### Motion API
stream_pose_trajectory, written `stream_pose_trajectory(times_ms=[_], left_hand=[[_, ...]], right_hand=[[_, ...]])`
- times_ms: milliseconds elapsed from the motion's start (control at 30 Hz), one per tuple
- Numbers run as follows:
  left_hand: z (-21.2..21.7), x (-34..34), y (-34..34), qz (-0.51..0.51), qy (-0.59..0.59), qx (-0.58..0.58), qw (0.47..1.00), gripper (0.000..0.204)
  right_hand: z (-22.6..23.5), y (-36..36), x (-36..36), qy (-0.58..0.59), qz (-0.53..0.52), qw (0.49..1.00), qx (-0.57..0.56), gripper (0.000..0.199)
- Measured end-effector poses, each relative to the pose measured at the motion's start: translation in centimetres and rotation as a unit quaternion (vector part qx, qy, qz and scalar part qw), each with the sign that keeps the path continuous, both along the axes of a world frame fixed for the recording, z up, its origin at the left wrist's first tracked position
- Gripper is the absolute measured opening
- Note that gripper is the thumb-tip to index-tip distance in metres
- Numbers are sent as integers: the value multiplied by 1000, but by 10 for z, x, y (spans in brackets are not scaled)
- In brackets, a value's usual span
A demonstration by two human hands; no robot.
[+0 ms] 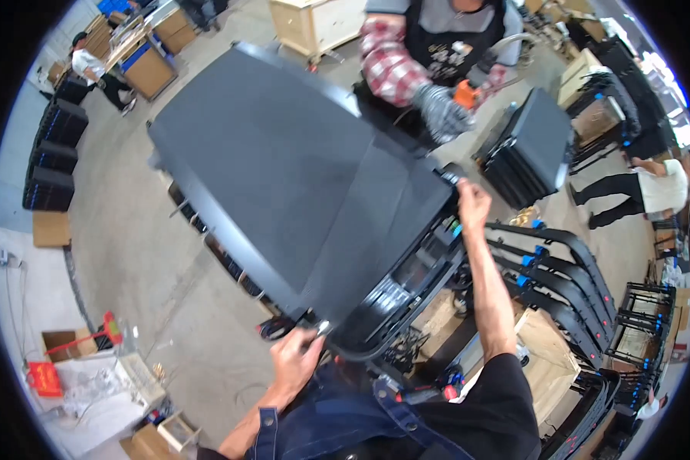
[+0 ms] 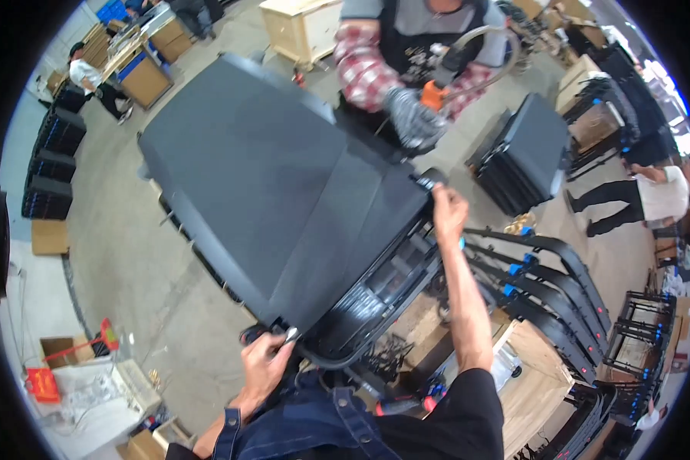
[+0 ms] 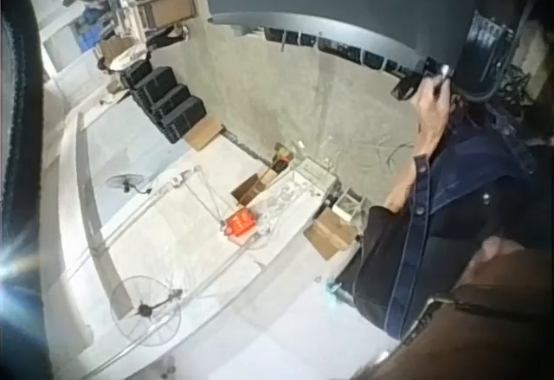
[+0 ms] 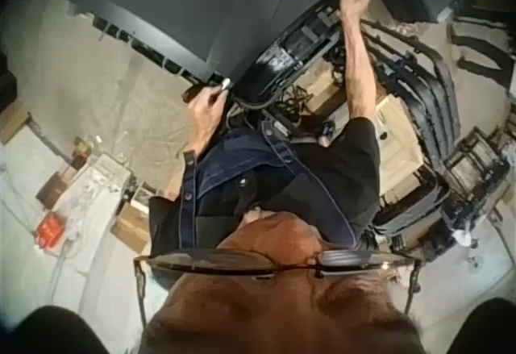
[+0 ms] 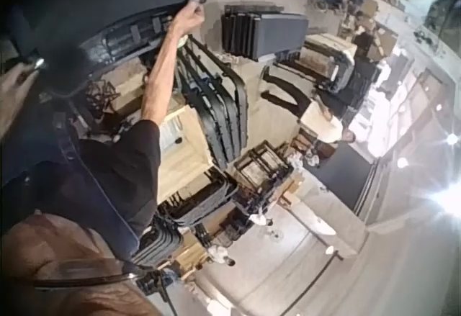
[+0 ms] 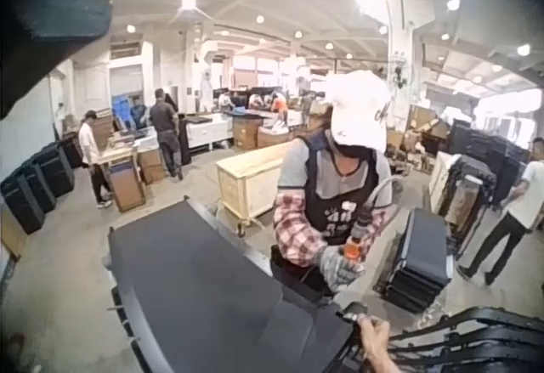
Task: The recorder is assembling a treadmill by connecting internal wiring, fitting the plastic motor cover, and securing components using power tools.
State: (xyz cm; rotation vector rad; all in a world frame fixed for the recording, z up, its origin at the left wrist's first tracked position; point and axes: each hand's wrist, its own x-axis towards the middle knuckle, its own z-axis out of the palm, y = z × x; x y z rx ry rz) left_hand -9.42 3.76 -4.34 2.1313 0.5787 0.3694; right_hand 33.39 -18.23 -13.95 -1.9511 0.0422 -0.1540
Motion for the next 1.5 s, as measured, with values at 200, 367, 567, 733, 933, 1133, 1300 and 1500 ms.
stream_pose_trajectory(times_ms=[200,367,567,733,933,1133,1300,1500], left_hand=[[-21,9,-8,13,89,1,996,14],[-22,8,-7,-9,132,-29,991,21],[-19,13,10,-44,184,81,979,27],[-13,34,11,-114,239,209,941,21],[-5,44,9,-199,207,209,935,17],[5,53,32,-204,212,116,949,25],[1,59,34,-229,182,117,949,31],[-23,54,82,-317,147,-4,937,28]], right_hand=[[25,-5,5,21,40,999,-17,47],[11,-11,-1,27,68,997,10,49],[8,-36,-58,-155,-22,988,13,34],[-71,-67,-213,55,-117,982,134,19],[-228,-68,-385,370,75,870,-318,31],[-235,-16,-406,444,228,800,-333,24],[-220,-48,-403,368,264,812,-368,21],[-161,-67,-413,343,-37,875,-340,25]])
